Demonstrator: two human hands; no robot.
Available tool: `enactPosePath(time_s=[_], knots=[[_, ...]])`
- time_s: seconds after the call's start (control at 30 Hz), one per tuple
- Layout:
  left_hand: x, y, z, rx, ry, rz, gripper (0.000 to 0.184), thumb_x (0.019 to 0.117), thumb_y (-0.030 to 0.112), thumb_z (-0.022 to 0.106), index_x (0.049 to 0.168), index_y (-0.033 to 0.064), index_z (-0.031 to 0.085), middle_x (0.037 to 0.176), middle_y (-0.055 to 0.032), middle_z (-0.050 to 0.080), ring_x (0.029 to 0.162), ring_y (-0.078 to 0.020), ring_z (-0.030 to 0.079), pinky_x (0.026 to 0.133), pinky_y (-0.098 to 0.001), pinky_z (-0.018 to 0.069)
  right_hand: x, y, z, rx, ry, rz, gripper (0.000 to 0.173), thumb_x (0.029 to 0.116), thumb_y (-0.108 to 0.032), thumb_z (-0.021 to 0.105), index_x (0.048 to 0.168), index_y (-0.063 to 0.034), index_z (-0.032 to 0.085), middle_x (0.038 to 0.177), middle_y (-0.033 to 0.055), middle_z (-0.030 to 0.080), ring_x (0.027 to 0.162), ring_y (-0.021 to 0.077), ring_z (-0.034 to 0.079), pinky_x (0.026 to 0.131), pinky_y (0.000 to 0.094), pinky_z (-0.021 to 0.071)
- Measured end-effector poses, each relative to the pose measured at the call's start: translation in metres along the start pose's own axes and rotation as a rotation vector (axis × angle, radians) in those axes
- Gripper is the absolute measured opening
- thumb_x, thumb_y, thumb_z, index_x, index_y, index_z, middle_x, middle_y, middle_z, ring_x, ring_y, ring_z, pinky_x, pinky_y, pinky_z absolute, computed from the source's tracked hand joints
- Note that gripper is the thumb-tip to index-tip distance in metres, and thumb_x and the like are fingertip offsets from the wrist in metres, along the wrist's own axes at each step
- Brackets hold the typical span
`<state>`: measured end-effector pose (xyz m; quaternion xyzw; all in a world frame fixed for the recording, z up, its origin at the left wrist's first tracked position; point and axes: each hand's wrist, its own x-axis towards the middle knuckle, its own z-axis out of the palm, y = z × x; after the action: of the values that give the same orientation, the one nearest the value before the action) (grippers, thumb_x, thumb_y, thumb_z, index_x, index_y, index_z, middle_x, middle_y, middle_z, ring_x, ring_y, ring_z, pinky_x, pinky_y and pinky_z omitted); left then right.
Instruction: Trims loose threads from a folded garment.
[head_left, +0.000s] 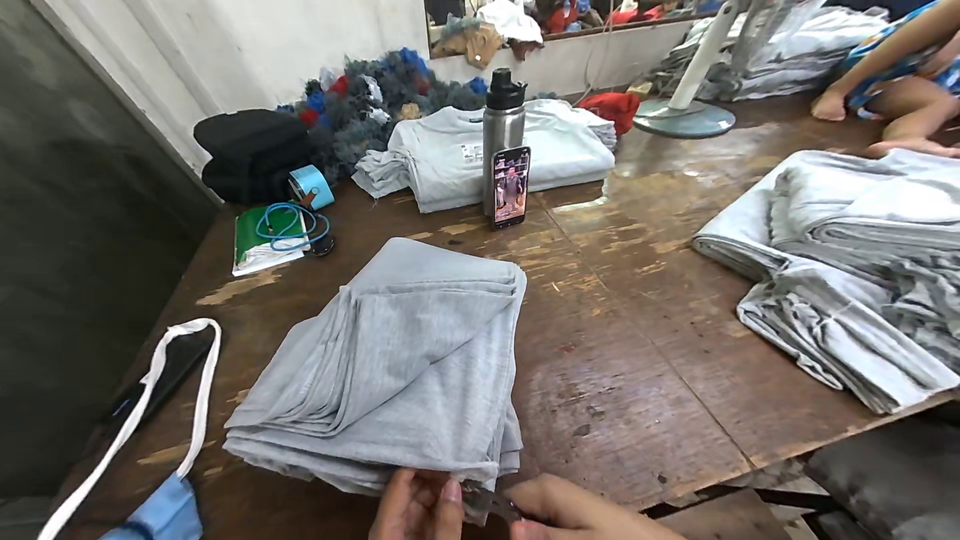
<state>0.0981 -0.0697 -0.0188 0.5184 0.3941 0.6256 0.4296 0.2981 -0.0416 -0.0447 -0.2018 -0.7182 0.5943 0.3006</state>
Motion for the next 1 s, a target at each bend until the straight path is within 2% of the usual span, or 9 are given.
enactPosePath(time_s=[0.1,0.23,0.37,0.53,0.7,0.87,1.0], knots=[[-0.001,0.002,0.0,0.073,0.004,0.006,0.032,0.094,-0.002,0.061,0.118,0.0194,0.064,0.101,0.0161,0.073,0.083,0.0035,0.067,0.073,-0.0158,0.0574,0.004,0.007,0.0,0.203,-0.02,0.065,0.041,0.1096,-0.041,0.044,0.089,-0.0083,0.06,0.068,-0.0077,0.048,0.058,-0.0036,0.044,0.053,0.015,0.0359],[-0.002,0.004,-0.002,0.148,-0.013,0.034,0.033,0.0891,-0.007,0.062,0.118,0.0099,0.063,0.099,0.0144,0.073,0.088,0.0021,0.069,0.08,-0.0189,0.0594,0.015,0.002,0.0,0.266,-0.044,0.082,0.041,0.1095,-0.041,0.043,0.085,-0.011,0.057,0.065,-0.009,0.047,0.055,-0.0034,0.042,0.051,0.0154,0.0342],[-0.001,0.004,-0.005,0.175,-0.021,0.052,0.035,0.0868,-0.007,0.063,0.118,0.0082,0.061,0.098,0.0128,0.074,0.086,0.0016,0.069,0.078,-0.0186,0.0595,0.025,-0.004,-0.001,0.188,-0.038,0.075,0.043,0.1096,-0.038,0.043,0.079,-0.0097,0.055,0.061,-0.0072,0.043,0.052,-0.001,0.041,0.049,0.0177,0.0335],[-0.001,0.004,-0.005,0.169,-0.01,0.033,0.037,0.0843,-0.009,0.063,0.118,0.0056,0.059,0.096,0.0125,0.074,0.083,0.0016,0.069,0.076,-0.0189,0.0597,0.027,-0.003,0.001,0.0,0.045,0.024,0.046,0.1089,-0.037,0.047,0.077,-0.0059,0.057,0.06,-0.0034,0.044,0.053,0.0024,0.043,0.051,0.0215,0.0352],[-0.001,0.003,-0.005,0.158,-0.003,0.034,0.036,0.0857,-0.008,0.064,0.118,0.0058,0.058,0.095,0.0107,0.074,0.081,0.0006,0.069,0.074,-0.0188,0.0594,0.028,-0.001,0.002,-0.11,0.082,-0.018,0.048,0.1096,-0.034,0.046,0.072,-0.0058,0.054,0.058,-0.0011,0.043,0.052,0.0054,0.042,0.05,0.0243,0.0337],[-0.001,0.004,-0.003,0.162,0.004,0.028,0.04,0.0828,-0.012,0.06,0.119,0.0039,0.055,0.096,0.0109,0.073,0.082,0.0014,0.069,0.074,-0.0177,0.0587,0.025,-0.002,0.002,-0.052,0.049,-0.008,0.043,0.1092,-0.034,0.047,0.08,-0.0042,0.058,0.062,-0.0023,0.045,0.055,0.0021,0.043,0.052,0.0203,0.0353],[0.0,0.005,-0.002,0.176,0.01,0.016,0.04,0.0845,-0.01,0.062,0.121,0.002,0.052,0.093,0.0097,0.073,0.077,0.0016,0.067,0.068,-0.0165,0.0573,0.026,-0.001,0.002,-0.075,0.067,-0.003,0.046,0.1099,-0.031,0.045,0.073,-0.0057,0.054,0.058,-0.002,0.042,0.051,0.0042,0.041,0.049,0.0226,0.0331]])
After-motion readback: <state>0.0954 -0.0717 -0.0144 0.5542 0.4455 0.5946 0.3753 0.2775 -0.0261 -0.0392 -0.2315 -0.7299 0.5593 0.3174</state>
